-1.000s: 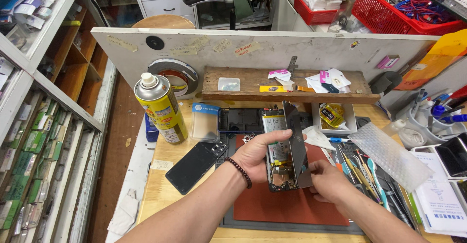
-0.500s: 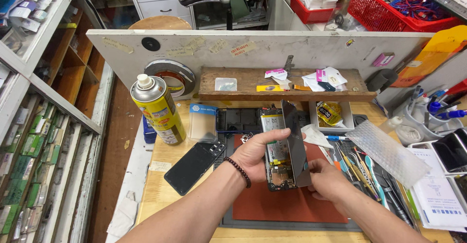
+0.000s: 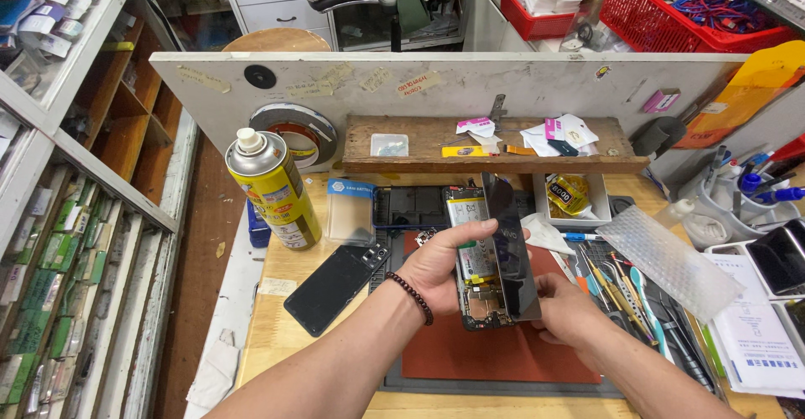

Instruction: The person removes the old battery from a disassembled smartphone, places a new battery into the chassis, and aligns the screen assembly over the internals. The person then presses the screen into place and checks the fit.

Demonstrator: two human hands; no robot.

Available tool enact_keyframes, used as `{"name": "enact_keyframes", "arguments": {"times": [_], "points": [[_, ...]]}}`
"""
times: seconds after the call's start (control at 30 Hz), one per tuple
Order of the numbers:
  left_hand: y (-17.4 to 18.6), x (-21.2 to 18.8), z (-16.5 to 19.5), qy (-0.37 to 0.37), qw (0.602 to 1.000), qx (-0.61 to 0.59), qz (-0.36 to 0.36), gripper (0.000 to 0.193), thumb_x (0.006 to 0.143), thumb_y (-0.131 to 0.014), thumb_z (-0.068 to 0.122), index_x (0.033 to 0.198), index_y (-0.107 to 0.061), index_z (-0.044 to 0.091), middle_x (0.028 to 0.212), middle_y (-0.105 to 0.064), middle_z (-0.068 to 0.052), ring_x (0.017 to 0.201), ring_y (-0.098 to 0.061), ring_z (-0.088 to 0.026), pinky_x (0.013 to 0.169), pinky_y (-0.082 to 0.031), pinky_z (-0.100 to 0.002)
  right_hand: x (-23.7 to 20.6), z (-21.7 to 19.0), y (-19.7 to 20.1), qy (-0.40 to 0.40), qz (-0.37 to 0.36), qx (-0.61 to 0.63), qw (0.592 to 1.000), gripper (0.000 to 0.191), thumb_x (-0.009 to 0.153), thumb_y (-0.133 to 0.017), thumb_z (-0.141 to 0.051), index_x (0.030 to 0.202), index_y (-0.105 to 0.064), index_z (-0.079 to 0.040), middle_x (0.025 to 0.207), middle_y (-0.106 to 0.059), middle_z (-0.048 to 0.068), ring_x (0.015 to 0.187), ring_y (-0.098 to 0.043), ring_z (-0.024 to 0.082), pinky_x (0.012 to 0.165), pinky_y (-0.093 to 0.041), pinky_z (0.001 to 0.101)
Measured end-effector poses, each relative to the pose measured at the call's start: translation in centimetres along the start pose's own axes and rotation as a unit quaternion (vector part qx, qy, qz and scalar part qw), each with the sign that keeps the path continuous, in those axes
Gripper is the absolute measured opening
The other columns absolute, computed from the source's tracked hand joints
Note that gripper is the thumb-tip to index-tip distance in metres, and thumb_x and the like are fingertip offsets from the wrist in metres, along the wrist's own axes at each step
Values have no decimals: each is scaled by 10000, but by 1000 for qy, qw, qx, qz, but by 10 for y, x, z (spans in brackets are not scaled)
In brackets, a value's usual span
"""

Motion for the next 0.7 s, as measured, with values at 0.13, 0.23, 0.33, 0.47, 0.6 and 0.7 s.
{"name": "enact_keyframes", "arguments": {"times": [0.13, 0.23, 0.33, 0.47, 0.6, 0.7], "points": [[-2, -2, 3, -1, 1000, -2, 6, 435, 1000, -698, 274, 1336, -630, 6, 1130, -735, -136, 1021, -727, -229, 965, -591, -428, 1, -2, 0, -24, 1, -5, 1000, 386, 972, -601, -217, 1355, -570, -185, 1162, -682, 20, 1035, -636, 174, 940, -550, 371], [-2, -3, 4, -7, 1000, 1, 11, 438, 999, -696, 273, 1338, -624, 4, 1142, -733, -141, 1034, -729, -232, 976, -592, -435, 1, -2, 0, -8, 3, 6, 1000, 380, 981, -552, -199, 1356, -591, -157, 1174, -690, 22, 1034, -643, 175, 932, -557, 376], [-2, -1, 6, -12, 1000, 4, 9, 449, 1004, -697, 269, 1358, -617, 5, 1163, -730, -133, 1048, -728, -230, 981, -589, -442, 2, -1, 0, -8, 2, 10, 1000, 380, 980, -591, -247, 1351, -584, -164, 1156, -693, 39, 1017, -634, 174, 931, -547, 374], [-2, 1, 5, -2, 1000, -6, 6, 474, 990, -690, 281, 1376, -611, 17, 1192, -733, -121, 1051, -730, -229, 973, -592, -451, 4, -2, 0, -2, 6, 2, 1000, 402, 918, -677, -196, 1312, -611, -155, 1102, -705, 34, 977, -636, 164, 896, -562, 366], [-3, 0, 6, 8, 1000, -12, -21, 489, 1030, -688, 296, 1412, -602, 3, 1193, -722, -138, 1056, -724, -245, 977, -593, -448, 2, -3, -1, 5, 10, 10, 1000, 377, 908, -686, -211, 1275, -620, -152, 1043, -713, 25, 942, -632, 152, 865, -548, 357], [-1, 0, 6, 11, 1000, -6, -15, 488, 1024, -680, 311, 1401, -601, 12, 1191, -723, -141, 1060, -724, -248, 983, -589, -452, 1, -4, -2, 8, 19, 11, 1000, 344, 908, -684, -208, 1243, -633, -150, 1023, -706, 17, 918, -634, 147, 846, -548, 353]]}}
Point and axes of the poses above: each hand's wrist, its own x-axis towards the middle knuckle, its own y-axis out of the back of the hand, z = x × y, the point moved 5 cm from there along x, towards the middle knuckle
